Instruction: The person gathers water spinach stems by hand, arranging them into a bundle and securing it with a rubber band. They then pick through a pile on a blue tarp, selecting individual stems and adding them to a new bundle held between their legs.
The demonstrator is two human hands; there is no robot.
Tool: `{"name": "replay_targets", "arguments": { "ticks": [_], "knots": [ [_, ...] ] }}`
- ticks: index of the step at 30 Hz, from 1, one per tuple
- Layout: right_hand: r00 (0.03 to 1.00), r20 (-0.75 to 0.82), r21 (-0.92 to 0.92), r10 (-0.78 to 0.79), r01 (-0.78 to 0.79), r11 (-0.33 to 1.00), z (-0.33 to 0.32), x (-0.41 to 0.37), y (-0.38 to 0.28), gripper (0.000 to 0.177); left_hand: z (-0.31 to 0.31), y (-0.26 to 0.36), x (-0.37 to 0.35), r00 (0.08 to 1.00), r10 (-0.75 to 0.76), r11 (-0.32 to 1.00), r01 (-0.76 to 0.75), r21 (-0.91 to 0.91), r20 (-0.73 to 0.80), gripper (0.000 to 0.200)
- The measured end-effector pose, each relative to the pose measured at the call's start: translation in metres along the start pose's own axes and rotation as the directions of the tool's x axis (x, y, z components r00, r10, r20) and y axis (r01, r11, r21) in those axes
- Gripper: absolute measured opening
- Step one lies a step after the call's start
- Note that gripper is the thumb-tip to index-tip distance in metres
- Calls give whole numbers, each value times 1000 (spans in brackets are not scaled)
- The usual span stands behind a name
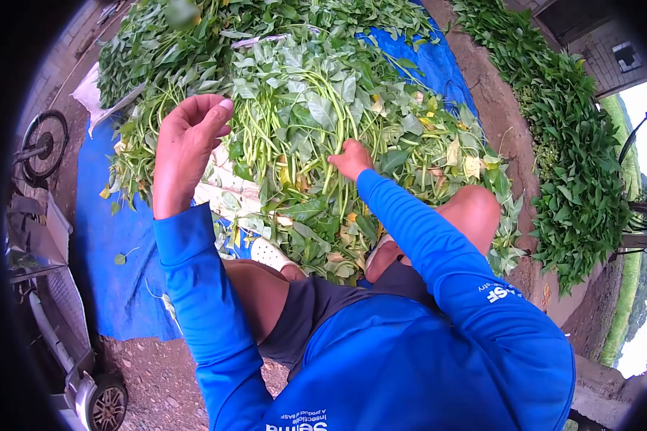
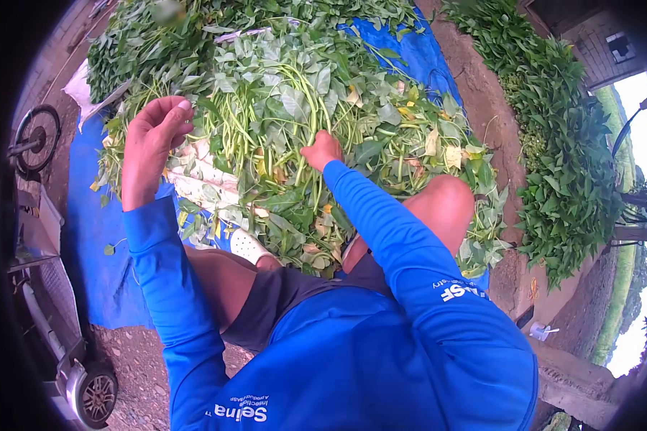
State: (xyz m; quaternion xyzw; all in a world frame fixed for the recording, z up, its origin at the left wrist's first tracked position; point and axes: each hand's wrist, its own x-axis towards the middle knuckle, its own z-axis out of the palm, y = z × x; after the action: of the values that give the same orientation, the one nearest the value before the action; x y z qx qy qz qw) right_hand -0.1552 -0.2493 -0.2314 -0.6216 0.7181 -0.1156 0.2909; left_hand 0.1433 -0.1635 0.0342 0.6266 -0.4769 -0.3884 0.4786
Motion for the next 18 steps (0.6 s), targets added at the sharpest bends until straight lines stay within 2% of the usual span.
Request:
{"name": "replay_targets", "arguments": {
  "ticks": [1, 4, 7, 8, 9, 11, 13, 15, 16, 18],
  "knots": [
    [998, -40, 47, 47, -46, 998, 5, -1, -1, 53, 0, 1, -1, 1000, 3, 1000, -3, 3, 15, 36],
    [989, 22, 187, 143, -145, 972, -7, 2, 2, 58, -5, -4, 2, 999, 29, 1000, -29, 11, 40, 35],
    [988, 8, 281, 152, -148, 948, -30, 1, 10, 51, -5, -6, 9, 999, 32, 998, -35, 59, 38, 36],
    [985, -53, 327, 166, -140, 934, -33, 2, 13, 43, -3, -7, 10, 998, 35, 998, -38, 52, 54, 36],
    [987, -45, 405, 155, -124, 906, -42, 1, 11, 41, 1, -7, 11, 997, 43, 998, -46, 48, 65, 36],
    [992, -34, 551, 120, -82, 830, -67, -6, -7, 39, 10, -8, 13, 995, 58, 997, -62, 39, 87, 34],
    [988, 108, 709, 113, -156, 688, -84, -18, -23, 41, 16, -18, 22, 980, 37, 998, -46, 46, 197, 36],
    [962, 267, 803, 50, -251, 541, -95, -23, -29, 40, 28, -15, 18, 973, -29, 998, 17, 56, 228, 34],
    [970, 243, 828, 24, -220, 516, -100, -32, -38, 36, 35, -15, 19, 965, -75, 996, 58, 75, 251, 33],
    [990, 130, 889, -58, -91, 450, -104, -62, -58, 35, 52, -23, 19, 939, -167, 983, 183, -26, 301, 36]
  ]
}}
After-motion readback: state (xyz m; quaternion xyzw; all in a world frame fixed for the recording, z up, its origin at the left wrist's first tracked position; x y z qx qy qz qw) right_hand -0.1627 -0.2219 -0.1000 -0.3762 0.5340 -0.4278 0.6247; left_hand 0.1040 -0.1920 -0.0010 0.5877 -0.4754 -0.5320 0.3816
